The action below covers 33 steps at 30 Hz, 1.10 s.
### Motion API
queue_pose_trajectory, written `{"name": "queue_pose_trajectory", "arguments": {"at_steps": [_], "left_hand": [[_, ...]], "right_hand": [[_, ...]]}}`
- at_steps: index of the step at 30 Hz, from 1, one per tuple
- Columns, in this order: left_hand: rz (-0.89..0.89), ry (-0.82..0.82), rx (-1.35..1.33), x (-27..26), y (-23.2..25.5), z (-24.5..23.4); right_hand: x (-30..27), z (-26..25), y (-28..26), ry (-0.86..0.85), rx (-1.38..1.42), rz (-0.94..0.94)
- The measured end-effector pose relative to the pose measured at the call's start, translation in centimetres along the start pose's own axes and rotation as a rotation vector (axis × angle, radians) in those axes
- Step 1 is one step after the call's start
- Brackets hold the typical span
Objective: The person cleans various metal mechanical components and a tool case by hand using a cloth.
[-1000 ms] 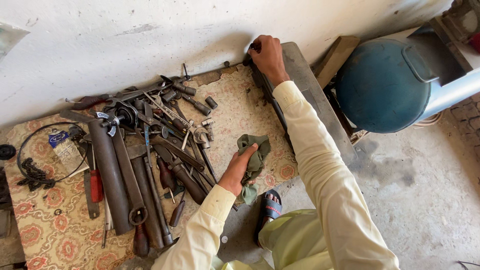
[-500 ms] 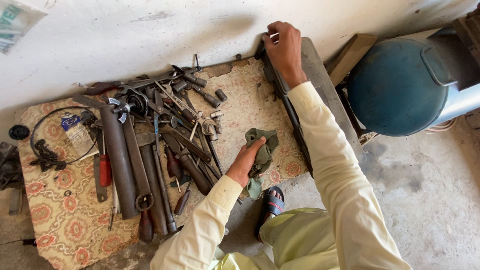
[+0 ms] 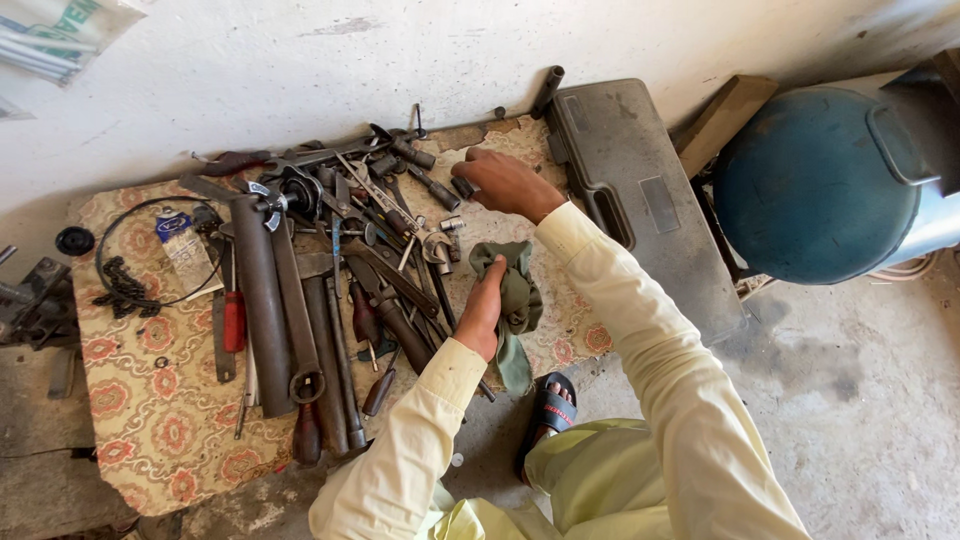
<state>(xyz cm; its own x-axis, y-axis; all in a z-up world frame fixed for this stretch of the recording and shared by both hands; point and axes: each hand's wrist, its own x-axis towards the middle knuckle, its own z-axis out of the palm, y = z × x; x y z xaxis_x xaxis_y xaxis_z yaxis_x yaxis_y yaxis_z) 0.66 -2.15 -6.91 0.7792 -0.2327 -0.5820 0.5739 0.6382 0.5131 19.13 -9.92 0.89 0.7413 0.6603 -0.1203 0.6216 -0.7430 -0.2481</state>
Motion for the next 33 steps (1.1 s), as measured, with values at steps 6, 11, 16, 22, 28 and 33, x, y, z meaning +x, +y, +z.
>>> {"name": "queue_pose_trajectory", "arguments": {"at_steps": [6,11,16,22,28,33], "left_hand": [[0.010,0.005,-0.001,-0.2,1.6,-0.5],[0.080,0.040,0.001,-0.7,2.9,-0.7],[0.110,-0.018,-0.109,-1.0,3.6,0.4],[0.482,-0.099,0.540,-2.5,1.2,3.5],[0.589,0.142,0.827,-1.5,0.4,4.7],[0.093,0.019,0.051,0.3,1.6,3.9]], "right_hand": [[-3.1,-1.8,-0.5,0.245,-0.001,-0.123],[-11.0,-6.3,-5.1,0.482,0.208,-0.046],[-18.8,-8.2,-9.4,0.646,0.309,0.053],[-21.1,-2.5,-11.8,0.685,0.052,0.149],[-21.8,-0.5,-10.6,0.727,0.326,0.045],[-22.0,-2.0,-9.6,0.612,0.368,-0.102]]}}
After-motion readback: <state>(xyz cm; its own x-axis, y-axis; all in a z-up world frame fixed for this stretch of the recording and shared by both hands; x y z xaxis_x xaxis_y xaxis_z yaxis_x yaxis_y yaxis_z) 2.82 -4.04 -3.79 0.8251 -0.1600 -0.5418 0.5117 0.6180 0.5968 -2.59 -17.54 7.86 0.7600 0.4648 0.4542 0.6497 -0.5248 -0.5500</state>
